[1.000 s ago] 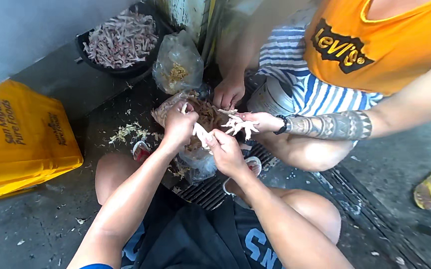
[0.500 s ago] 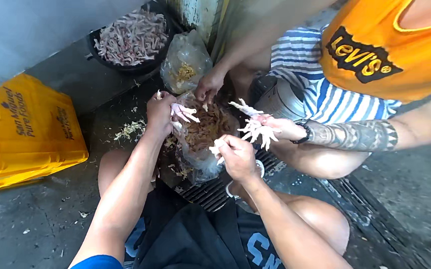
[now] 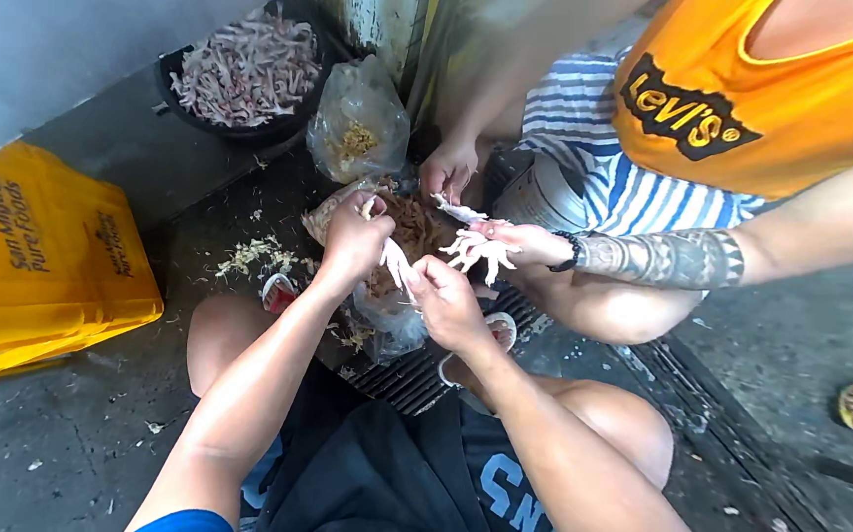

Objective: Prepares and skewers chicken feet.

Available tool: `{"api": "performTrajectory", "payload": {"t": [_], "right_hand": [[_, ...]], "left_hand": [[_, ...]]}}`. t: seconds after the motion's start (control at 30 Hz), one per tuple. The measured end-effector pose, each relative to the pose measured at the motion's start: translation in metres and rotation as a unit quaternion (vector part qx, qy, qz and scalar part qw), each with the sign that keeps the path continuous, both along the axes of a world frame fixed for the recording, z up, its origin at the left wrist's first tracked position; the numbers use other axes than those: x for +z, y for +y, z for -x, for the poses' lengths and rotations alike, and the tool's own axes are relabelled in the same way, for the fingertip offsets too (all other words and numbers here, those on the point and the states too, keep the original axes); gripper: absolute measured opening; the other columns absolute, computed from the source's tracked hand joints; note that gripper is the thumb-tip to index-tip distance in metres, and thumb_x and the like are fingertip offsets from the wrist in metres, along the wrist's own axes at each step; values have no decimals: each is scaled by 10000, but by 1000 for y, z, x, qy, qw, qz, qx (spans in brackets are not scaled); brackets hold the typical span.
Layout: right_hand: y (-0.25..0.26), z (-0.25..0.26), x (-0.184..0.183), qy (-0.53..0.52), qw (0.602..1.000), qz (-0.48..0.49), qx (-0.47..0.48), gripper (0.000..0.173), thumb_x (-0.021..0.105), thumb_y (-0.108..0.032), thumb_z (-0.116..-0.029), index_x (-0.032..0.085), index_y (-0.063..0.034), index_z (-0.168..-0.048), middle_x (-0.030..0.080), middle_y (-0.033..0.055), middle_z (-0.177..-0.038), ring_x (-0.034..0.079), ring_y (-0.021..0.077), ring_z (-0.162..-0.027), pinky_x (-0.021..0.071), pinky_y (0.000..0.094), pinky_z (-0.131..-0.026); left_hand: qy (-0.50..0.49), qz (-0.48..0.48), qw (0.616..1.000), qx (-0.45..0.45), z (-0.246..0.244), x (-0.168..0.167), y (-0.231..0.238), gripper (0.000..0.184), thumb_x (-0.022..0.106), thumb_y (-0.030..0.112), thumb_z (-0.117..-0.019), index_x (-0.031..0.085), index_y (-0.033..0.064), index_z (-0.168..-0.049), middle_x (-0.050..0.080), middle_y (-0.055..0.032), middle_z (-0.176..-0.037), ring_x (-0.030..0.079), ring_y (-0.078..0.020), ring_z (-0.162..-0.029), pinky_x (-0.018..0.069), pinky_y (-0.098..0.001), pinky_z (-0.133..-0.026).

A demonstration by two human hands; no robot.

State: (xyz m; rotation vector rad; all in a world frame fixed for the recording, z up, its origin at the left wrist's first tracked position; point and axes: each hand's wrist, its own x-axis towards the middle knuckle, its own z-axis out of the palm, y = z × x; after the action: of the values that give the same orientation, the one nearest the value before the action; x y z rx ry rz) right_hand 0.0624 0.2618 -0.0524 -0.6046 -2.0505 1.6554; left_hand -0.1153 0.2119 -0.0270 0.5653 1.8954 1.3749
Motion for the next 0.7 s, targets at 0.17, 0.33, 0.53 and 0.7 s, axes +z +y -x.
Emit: {"api": "performTrajectory", "payload": {"t": [0.17,0.33,0.53,0.7], "right_hand": [[-3,6,1,-66,996,-66,-8,288,498,-204,-1054,612,-104,-809,506,-34,-611,501,52,-534,432,227,-503],[-20,-9,30,57,998,-12,28,345,440,-182,-1062,562,-108,-748,528,-41,-637,521,45,-573,455,224,-535],[-7,-10,15,8,999,27,-17,249,457,-122,-1043,693,-47,-1018,628,-43,-728,580,37,-618,519,203,-578],[2,-1,15,9,998,54,-18,301,440,-120,-1016,710,-55,-1132,604,-8,-732,568,85,-624,517,244,-583]], "left_hand": [[53,53,997,-23,-3,0,1,250,700,136,-822,654,118,-1067,630,-85,-791,598,-220,-622,504,-436,-537],[1,-24,984,177,61,6,-7,276,665,109,-906,579,6,-1147,610,-85,-776,560,-160,-546,512,-338,-498],[-118,-206,957,167,92,21,-32,181,580,157,-999,572,112,-1174,550,17,-674,545,-98,-515,525,-274,-496],[-79,-131,986,61,44,17,-14,184,623,80,-957,591,62,-1137,565,-39,-703,520,-109,-501,468,-252,-449]]}}
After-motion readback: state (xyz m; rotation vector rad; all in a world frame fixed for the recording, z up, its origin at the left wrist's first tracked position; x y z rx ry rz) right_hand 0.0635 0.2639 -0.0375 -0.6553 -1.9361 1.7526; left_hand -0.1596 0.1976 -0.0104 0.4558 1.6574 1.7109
